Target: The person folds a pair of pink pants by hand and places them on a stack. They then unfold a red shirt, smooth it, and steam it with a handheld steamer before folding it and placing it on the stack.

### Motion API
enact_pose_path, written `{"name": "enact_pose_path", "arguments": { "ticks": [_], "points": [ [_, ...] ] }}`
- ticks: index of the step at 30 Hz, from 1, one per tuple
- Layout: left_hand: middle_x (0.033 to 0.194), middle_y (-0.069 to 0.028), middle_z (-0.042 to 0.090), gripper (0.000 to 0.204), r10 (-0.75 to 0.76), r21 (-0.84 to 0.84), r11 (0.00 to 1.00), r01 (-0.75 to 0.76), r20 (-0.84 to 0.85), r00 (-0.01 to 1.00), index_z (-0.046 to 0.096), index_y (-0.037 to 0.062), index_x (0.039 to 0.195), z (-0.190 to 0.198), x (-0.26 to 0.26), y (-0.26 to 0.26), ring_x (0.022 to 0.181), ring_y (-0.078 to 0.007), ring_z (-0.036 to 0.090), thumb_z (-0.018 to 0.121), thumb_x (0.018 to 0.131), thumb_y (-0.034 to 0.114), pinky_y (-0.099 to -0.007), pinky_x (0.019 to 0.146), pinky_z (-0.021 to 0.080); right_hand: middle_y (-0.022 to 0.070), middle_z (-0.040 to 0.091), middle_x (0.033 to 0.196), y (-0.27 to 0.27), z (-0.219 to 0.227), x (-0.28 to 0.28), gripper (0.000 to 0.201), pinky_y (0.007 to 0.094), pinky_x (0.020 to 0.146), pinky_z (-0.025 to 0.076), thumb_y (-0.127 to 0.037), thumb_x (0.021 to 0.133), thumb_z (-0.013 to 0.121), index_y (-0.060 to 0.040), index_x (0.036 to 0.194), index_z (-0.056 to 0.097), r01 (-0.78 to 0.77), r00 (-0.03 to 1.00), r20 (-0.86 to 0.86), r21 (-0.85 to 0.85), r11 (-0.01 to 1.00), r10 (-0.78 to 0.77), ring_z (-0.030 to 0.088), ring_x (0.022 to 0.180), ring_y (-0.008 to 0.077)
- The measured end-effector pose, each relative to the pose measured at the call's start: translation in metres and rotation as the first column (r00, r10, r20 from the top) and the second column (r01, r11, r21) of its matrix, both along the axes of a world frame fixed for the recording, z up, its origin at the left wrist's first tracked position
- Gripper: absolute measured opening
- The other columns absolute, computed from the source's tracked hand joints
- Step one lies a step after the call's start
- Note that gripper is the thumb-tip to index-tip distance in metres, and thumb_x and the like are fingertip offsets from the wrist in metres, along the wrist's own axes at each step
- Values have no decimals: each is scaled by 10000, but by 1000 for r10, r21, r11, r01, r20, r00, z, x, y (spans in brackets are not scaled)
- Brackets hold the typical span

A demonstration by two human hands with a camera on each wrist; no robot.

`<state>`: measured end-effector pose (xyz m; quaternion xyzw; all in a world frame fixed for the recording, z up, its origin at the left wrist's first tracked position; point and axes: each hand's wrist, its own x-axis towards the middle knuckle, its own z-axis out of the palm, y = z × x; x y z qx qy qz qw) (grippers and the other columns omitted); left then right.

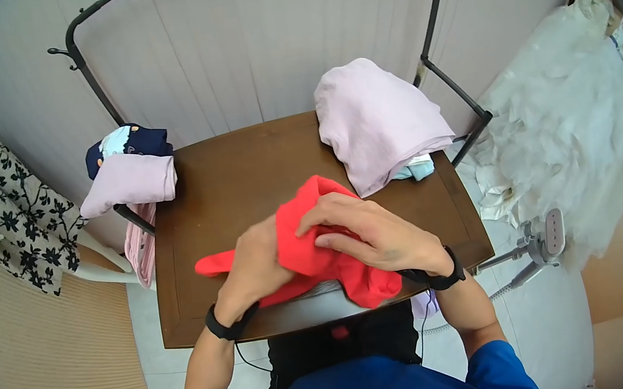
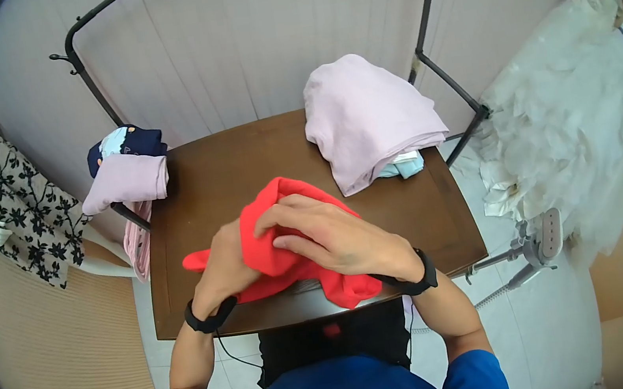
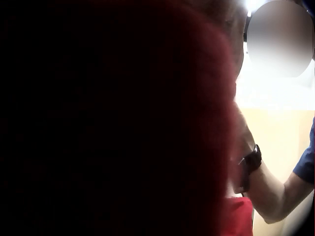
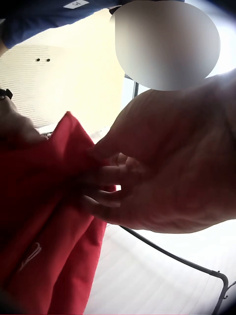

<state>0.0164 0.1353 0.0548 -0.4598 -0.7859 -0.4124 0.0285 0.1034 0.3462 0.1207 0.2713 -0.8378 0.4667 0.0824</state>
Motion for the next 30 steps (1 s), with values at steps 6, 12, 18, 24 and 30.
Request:
{"name": "enact_pose_path", "arguments": {
  "ticks": [6,12,18,24,30],
  "points": [
    [1027,-67,722,241,150,338,885,-321,446,883,676,-54,1152,5,-26,-40,960,-139,646,540,997,71,-295,856,509,143,568,1425,55,-35,56,707,420,1099,436,-190,817,818,-47,1437,510,303,946,162,-138,943,-281,551,1293,304],
    [1235,-83,652,332,355,463,691,-555,451,819,604,-39,1266,-17,-68,-102,1070,-149,613,535,1049,203,-314,930,486,166,565,1360,29,-96,87,553,458,1091,406,-298,756,855,-65,1205,632,381,896,120,288,878,-428,459,1303,393],
    [1358,-87,580,464,150,603,541,-586,617,773,491,38,1398,-31,-96,-168,1226,-211,586,497,1075,372,-377,1064,471,162,617,876,44,-106,68,144,457,815,485,-158,943,659,-30,883,633,516,842,36,241,822,-538,595,921,374],
    [1308,-72,565,345,-256,846,406,-347,469,845,547,72,1229,-38,-72,-203,1197,-228,559,467,1074,370,-401,1094,427,121,563,789,59,-76,78,184,409,754,472,-112,920,690,-15,816,573,537,841,-136,101,837,-523,569,811,326],
    [849,-16,405,451,-300,812,236,-534,584,754,414,116,778,-51,-38,-196,756,-153,409,434,1070,459,-311,779,419,87,669,1008,53,-91,97,161,385,897,495,-178,881,750,-47,914,664,-95,911,412,267,959,-24,614,1004,295]
  ]
}}
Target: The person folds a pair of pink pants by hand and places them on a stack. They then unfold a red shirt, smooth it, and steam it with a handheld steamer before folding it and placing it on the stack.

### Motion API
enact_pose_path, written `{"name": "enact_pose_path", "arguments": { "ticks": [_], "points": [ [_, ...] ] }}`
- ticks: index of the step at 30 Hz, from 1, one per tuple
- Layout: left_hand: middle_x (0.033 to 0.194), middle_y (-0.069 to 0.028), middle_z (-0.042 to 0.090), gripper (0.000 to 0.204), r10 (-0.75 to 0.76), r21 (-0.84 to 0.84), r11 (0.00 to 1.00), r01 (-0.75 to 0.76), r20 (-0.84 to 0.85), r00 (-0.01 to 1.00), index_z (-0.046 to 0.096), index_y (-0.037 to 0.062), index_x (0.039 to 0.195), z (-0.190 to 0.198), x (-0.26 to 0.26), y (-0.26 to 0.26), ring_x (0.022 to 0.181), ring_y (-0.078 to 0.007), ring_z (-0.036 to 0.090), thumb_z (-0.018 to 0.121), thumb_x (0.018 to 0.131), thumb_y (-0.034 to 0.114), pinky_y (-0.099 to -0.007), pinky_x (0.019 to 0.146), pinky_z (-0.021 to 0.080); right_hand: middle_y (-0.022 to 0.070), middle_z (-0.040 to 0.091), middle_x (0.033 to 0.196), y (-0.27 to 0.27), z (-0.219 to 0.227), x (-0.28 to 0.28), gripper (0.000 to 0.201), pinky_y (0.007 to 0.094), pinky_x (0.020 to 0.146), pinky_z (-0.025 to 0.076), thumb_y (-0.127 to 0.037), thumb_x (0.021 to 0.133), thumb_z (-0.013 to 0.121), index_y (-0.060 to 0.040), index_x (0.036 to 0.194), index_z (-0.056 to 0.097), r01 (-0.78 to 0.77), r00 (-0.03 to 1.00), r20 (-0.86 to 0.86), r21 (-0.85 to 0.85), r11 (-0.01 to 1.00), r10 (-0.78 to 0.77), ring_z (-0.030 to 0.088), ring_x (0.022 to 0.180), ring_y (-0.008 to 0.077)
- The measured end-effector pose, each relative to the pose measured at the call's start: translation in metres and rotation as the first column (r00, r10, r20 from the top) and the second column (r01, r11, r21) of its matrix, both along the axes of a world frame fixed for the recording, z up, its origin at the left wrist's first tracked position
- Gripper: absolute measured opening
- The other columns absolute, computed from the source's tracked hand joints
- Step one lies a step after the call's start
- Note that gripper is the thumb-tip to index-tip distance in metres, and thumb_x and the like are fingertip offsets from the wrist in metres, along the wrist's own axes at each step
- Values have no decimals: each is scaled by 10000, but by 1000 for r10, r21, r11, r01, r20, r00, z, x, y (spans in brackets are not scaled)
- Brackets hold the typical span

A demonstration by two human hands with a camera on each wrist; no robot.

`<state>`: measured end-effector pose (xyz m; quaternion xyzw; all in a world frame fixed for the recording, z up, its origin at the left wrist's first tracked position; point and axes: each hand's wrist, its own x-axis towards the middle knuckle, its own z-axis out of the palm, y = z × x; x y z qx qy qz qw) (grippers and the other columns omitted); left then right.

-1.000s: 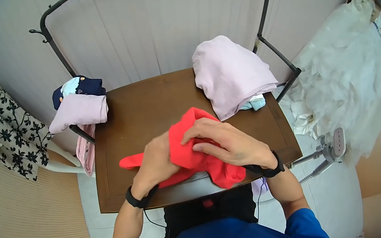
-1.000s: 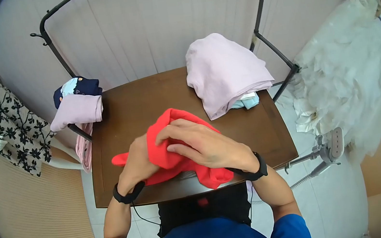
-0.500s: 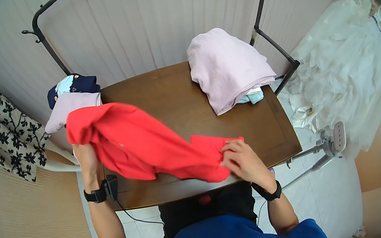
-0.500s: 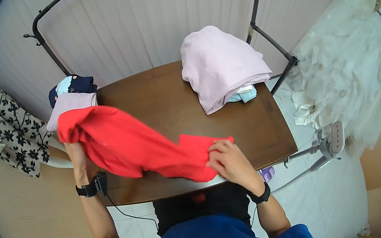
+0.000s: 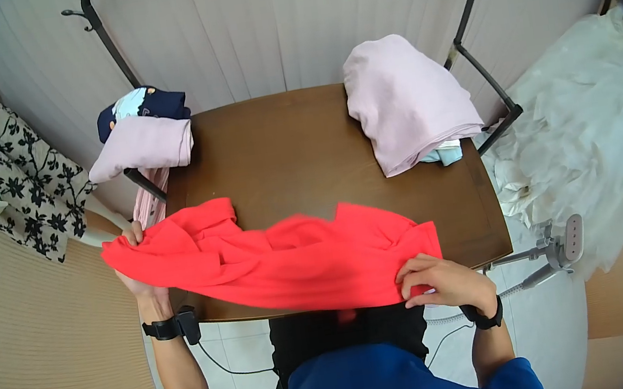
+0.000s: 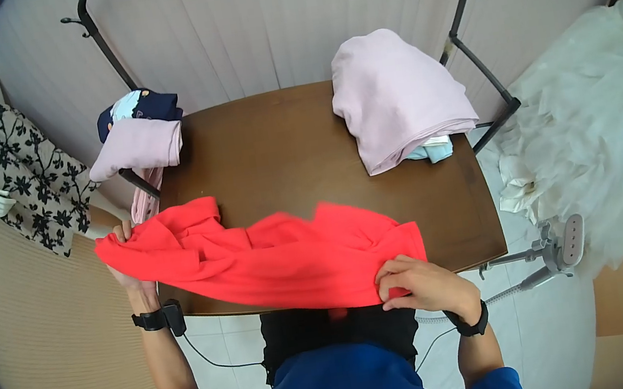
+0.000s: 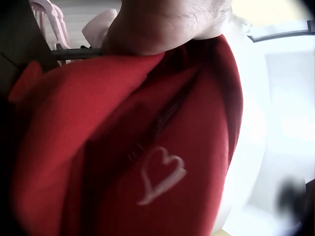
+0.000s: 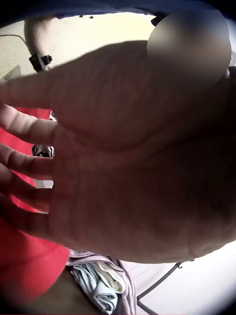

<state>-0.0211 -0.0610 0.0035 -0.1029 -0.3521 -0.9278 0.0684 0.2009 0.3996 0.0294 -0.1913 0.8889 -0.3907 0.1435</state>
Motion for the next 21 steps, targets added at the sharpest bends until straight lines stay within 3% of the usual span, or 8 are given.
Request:
{"name": "enact_pose_path", "arguments": {
  "ticks": [3,5,6,10,13,17,19,21],
  "points": [
    [773,7,392,465,-53,117,992,42,92,994,396,128,751,-12,0,-12,743,-141,396,444,1066,467,-311,766,401,82,673,1077,-5,6,-9,176,380,954,490,-183,881,743,-64,982,663,8,996,92,-49,999,-4,607,1075,303],
    [747,16,383,460,-155,140,979,151,21,988,382,137,740,-16,-2,-15,737,-136,390,455,1059,460,-312,768,394,94,673,1066,-15,11,-24,186,389,940,494,-169,876,737,-62,1007,659,246,967,-54,-61,967,-250,608,1083,313],
    [721,26,374,456,-257,156,952,263,-59,965,368,146,729,-17,-4,-16,732,-132,384,466,1053,453,-313,770,388,116,659,1091,-19,14,-31,248,398,937,495,-154,872,730,-56,1084,644,260,962,-92,28,965,-257,602,1089,331],
    [692,28,370,440,-275,149,947,286,-90,957,357,160,715,-15,-2,-8,714,-130,365,494,1034,430,-301,795,375,138,628,1154,-44,4,-48,384,407,946,496,-141,862,734,-55,1213,606,274,953,-181,163,948,-244,595,1089,341],
    [682,30,368,423,-227,132,963,237,-86,970,362,162,715,-14,0,-8,714,-137,349,516,1015,417,-297,836,360,133,637,1137,-62,-3,-54,356,404,937,492,-149,859,734,-55,1177,603,215,968,-174,222,951,-179,591,1090,342],
    [690,21,368,428,-268,64,958,278,-137,954,356,155,715,-10,-1,-8,759,-148,364,512,1010,423,-302,866,356,143,647,883,-58,5,-57,242,405,742,522,-37,786,712,-22,1000,601,164,985,18,169,972,-170,627,798,365],
    [704,11,367,438,-247,24,967,252,-141,959,347,151,714,-3,2,-4,773,-152,372,508,1011,430,-304,868,357,126,610,761,-44,8,-53,210,440,626,504,-1,753,701,-25,930,590,364,883,-345,72,929,-319,634,693,353],
    [778,5,386,394,-110,-137,986,99,-73,991,384,146,739,4,6,2,788,-154,404,504,1033,378,-318,913,381,109,566,704,-32,17,-52,158,388,545,444,19,733,699,-9,795,556,654,559,-540,-178,735,-629,592,614,288]
  ]
}}
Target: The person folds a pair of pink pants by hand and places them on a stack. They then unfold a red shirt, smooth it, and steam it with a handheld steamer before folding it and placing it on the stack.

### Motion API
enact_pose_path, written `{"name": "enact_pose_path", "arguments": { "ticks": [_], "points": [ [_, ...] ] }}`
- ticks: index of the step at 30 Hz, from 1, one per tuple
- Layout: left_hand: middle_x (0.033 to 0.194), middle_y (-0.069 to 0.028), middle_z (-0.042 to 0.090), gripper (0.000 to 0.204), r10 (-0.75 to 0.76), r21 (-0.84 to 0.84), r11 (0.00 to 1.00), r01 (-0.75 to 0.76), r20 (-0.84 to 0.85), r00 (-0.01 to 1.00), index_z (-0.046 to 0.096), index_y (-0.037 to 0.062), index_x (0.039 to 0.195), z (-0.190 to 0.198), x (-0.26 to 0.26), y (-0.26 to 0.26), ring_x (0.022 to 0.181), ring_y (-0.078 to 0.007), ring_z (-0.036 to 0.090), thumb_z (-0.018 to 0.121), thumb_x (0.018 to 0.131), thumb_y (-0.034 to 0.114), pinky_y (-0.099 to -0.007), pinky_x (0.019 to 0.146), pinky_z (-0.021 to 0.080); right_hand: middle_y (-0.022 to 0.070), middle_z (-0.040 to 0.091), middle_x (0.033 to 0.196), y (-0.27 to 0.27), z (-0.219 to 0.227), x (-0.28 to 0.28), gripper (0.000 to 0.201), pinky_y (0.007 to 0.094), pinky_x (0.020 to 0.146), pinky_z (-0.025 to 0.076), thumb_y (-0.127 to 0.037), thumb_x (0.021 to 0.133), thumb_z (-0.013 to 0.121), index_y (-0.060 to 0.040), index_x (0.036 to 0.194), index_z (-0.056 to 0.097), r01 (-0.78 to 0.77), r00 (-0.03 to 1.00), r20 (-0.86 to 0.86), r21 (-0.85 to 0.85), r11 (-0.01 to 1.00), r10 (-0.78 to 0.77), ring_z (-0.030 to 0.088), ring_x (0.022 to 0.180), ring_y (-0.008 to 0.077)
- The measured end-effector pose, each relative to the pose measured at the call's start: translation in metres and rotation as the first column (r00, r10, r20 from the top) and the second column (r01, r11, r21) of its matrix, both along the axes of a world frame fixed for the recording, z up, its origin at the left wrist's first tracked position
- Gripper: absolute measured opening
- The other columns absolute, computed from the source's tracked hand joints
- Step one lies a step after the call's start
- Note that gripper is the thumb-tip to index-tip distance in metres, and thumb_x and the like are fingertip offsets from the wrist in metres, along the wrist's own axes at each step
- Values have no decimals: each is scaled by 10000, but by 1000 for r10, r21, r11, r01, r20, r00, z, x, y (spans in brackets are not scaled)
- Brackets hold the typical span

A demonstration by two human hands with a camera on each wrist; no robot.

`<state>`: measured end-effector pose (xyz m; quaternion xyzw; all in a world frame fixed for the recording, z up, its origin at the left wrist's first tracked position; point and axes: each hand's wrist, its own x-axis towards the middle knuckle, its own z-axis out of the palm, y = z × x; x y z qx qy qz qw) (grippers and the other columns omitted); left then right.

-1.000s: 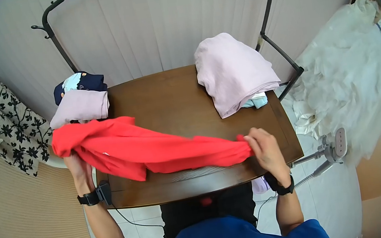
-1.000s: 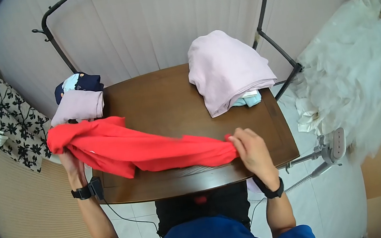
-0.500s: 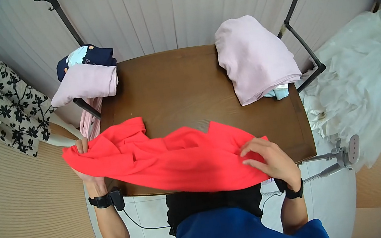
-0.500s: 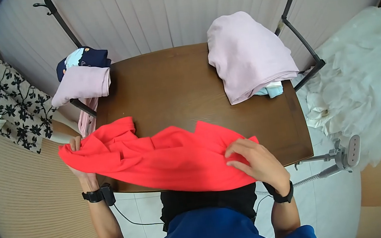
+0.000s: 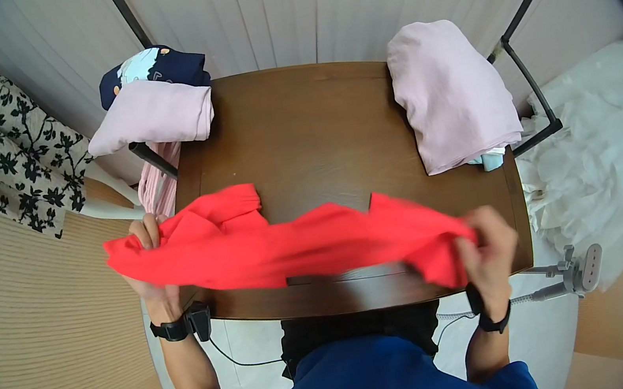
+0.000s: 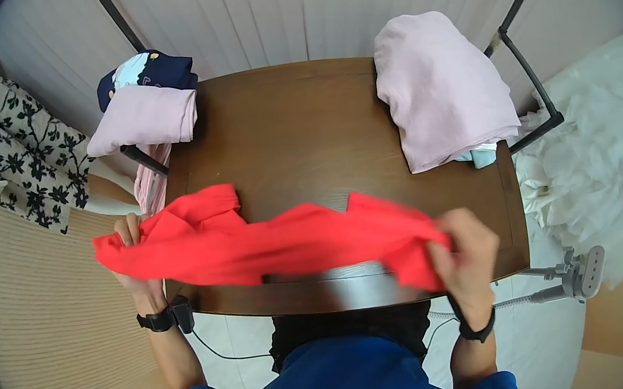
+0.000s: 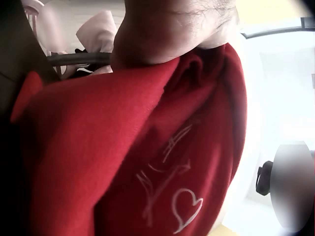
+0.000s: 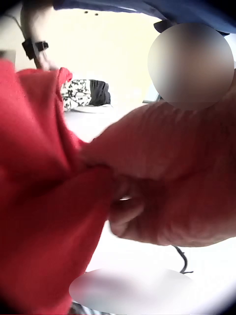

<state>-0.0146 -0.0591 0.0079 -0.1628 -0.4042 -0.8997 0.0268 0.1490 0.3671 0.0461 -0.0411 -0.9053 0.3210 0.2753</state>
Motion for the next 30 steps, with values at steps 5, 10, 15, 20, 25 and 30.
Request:
{"name": "enact_pose_path", "arguments": {
  "ticks": [5,10,15,20,25,30],
  "points": [
    [906,-12,466,326,195,-260,950,-174,59,979,501,90,890,-3,3,0,890,-143,485,493,1040,379,-309,916,431,54,494,674,27,22,22,233,336,525,372,57,610,737,-49,732,570,-165,984,-25,203,965,174,479,587,242],
    [1018,-9,543,272,326,-385,893,-234,193,925,555,56,1053,-10,2,0,987,-124,568,514,1041,325,-296,928,466,57,618,981,26,9,37,304,371,768,544,-1,696,790,-90,981,729,-550,639,627,-31,835,444,628,902,281],
    [1035,-4,557,160,369,-429,868,-249,224,902,566,64,1057,-8,5,2,944,-124,593,540,1037,220,-293,902,492,66,643,1042,25,12,40,303,378,882,534,-105,769,801,-102,1066,741,-447,527,719,-219,867,454,631,979,276],
    [998,-8,545,185,378,-417,873,-252,252,891,549,66,1024,-7,8,-4,959,-132,581,506,1054,244,-298,909,488,73,651,1063,16,9,26,298,396,949,501,-170,798,805,-90,1074,725,-224,565,743,-280,934,358,621,1054,286],
    [956,-37,515,437,262,-343,920,-187,186,947,522,55,920,-20,7,-26,881,-169,519,371,1082,432,-318,881,434,86,587,1233,1,-3,24,539,410,987,469,-109,707,853,-99,1205,648,-598,540,582,-243,764,608,570,1144,309],
    [853,-81,492,752,40,-748,664,-12,19,999,504,9,762,4,16,-19,848,-204,469,214,1017,655,-311,880,324,100,495,1313,10,-6,33,706,427,1032,441,-33,591,895,-114,1233,611,-342,685,681,-15,939,261,467,1214,347]
  ]
}}
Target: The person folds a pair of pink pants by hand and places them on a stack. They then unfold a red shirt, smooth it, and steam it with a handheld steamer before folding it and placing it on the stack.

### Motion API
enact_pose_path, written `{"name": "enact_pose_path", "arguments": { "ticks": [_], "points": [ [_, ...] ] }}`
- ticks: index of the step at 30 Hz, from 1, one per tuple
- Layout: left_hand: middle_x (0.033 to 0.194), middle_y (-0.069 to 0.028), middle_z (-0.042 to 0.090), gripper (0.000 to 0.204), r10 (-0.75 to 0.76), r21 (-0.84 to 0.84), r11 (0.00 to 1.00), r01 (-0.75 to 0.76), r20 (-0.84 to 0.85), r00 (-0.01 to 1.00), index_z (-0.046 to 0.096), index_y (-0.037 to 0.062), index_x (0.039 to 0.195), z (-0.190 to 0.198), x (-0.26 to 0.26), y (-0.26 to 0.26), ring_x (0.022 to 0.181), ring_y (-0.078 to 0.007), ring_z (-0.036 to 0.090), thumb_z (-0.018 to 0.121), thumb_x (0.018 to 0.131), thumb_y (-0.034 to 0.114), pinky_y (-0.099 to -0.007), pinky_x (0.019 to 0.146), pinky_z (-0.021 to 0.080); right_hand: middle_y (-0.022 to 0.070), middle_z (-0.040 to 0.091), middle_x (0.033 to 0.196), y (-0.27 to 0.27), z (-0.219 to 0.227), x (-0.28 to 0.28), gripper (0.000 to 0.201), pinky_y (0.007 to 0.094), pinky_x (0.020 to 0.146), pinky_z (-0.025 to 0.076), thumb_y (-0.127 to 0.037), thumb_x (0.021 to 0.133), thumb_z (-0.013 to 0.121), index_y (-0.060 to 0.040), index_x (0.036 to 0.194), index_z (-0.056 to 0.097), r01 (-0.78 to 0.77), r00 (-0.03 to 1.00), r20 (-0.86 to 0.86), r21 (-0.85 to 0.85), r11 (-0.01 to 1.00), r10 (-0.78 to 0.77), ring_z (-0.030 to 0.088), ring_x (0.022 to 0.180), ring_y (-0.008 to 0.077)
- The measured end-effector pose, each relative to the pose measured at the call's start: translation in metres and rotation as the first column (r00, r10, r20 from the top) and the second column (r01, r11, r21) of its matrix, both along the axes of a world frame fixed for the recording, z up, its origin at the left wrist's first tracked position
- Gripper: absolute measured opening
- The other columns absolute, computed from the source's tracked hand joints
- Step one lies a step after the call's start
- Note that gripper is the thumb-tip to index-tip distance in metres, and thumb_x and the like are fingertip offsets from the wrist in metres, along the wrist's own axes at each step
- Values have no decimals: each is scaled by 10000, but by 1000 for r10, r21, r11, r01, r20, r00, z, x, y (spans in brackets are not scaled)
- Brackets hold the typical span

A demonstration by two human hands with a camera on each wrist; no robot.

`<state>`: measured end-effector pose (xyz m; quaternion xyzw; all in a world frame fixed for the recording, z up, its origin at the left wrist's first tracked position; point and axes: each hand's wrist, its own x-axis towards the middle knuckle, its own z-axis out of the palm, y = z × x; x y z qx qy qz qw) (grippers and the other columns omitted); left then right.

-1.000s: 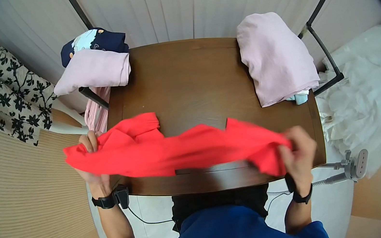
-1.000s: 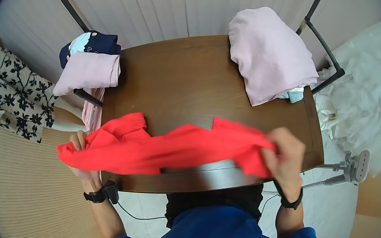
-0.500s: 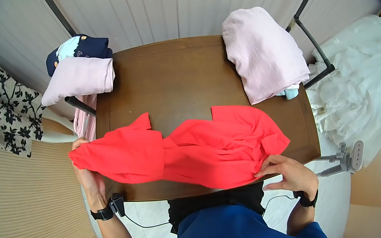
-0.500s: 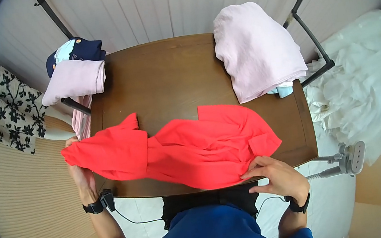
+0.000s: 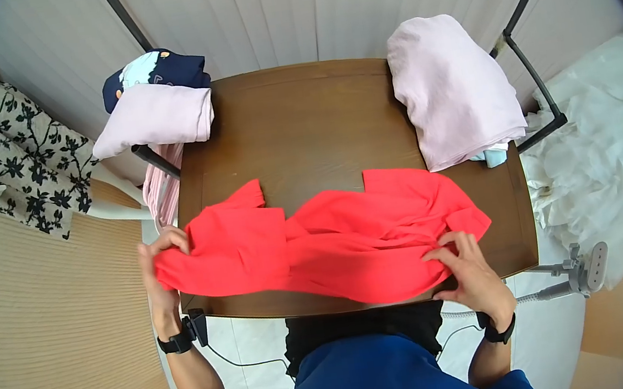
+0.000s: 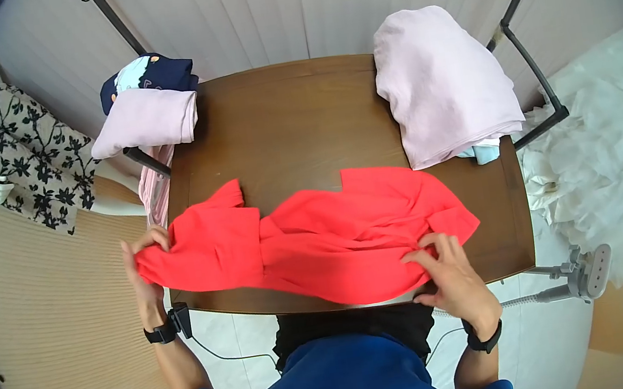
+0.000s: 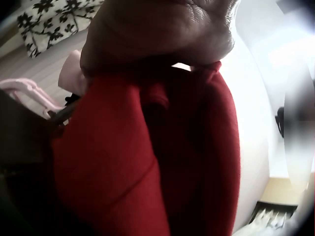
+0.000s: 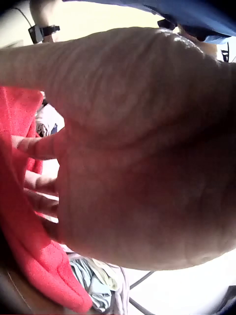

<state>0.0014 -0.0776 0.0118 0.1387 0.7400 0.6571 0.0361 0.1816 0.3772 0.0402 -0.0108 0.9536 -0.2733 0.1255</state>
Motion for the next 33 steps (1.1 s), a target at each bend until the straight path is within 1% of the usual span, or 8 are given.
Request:
{"name": "enact_pose_path", "arguments": {
  "ticks": [4,10,16,18,21,25,30,33],
  "points": [
    [949,-57,542,733,-110,-381,920,89,-33,993,611,17,1088,19,12,23,953,-236,557,895,627,511,-345,892,438,113,463,1336,19,-18,5,693,443,1067,425,16,595,862,-112,1221,595,133,981,-142,-20,991,-134,435,1261,379],
    [1114,-95,497,914,-327,-862,491,127,-47,944,588,179,1368,45,33,42,1066,-336,534,955,531,190,-397,909,501,117,394,1539,26,-9,-7,817,486,1163,378,72,630,782,-174,1381,573,226,950,-243,98,969,-197,359,1382,414],
    [1084,-106,509,552,-380,-900,434,26,-157,912,679,114,1163,25,28,21,1051,-309,539,832,640,23,-396,889,502,130,506,1463,53,-37,-24,331,505,1167,355,1,812,695,-71,1130,634,-73,965,-248,45,996,82,343,1406,433],
    [1066,-110,523,489,-360,-894,447,-2,-182,915,692,94,1118,25,29,13,1020,-311,549,806,652,-3,-388,880,501,155,654,1235,49,-17,-22,219,439,1058,452,9,869,637,-30,1083,614,-106,936,-342,-50,993,83,531,1258,395],
    [985,-113,569,413,-276,-617,782,85,-221,935,708,45,1047,29,32,1,908,-296,571,785,650,-35,-374,834,491,89,612,747,55,-2,-1,85,294,652,450,-36,953,541,12,1004,589,259,919,-160,-445,857,-361,563,678,157],
    [902,-103,594,298,-153,-186,975,121,-168,974,709,-20,908,50,47,-20,821,-224,559,810,655,101,-348,763,461,16,536,728,75,7,30,267,264,621,385,-239,981,616,10,896,573,157,728,-427,-657,737,-536,448,674,92],
    [1033,-111,642,428,-74,592,805,-24,141,987,647,-62,1135,68,74,-1,917,-203,616,742,843,235,-315,804,500,-3,489,768,98,41,48,404,251,639,356,-378,972,646,-10,831,559,218,660,-464,-634,742,-591,427,719,82],
    [1375,-148,618,341,-112,659,722,-211,412,904,573,0,1322,78,55,31,1266,-266,597,561,1019,155,-409,1093,475,43,512,725,89,66,3,280,290,632,388,-232,995,602,33,906,580,275,692,-544,-407,871,-474,430,683,126]
  ]
}}
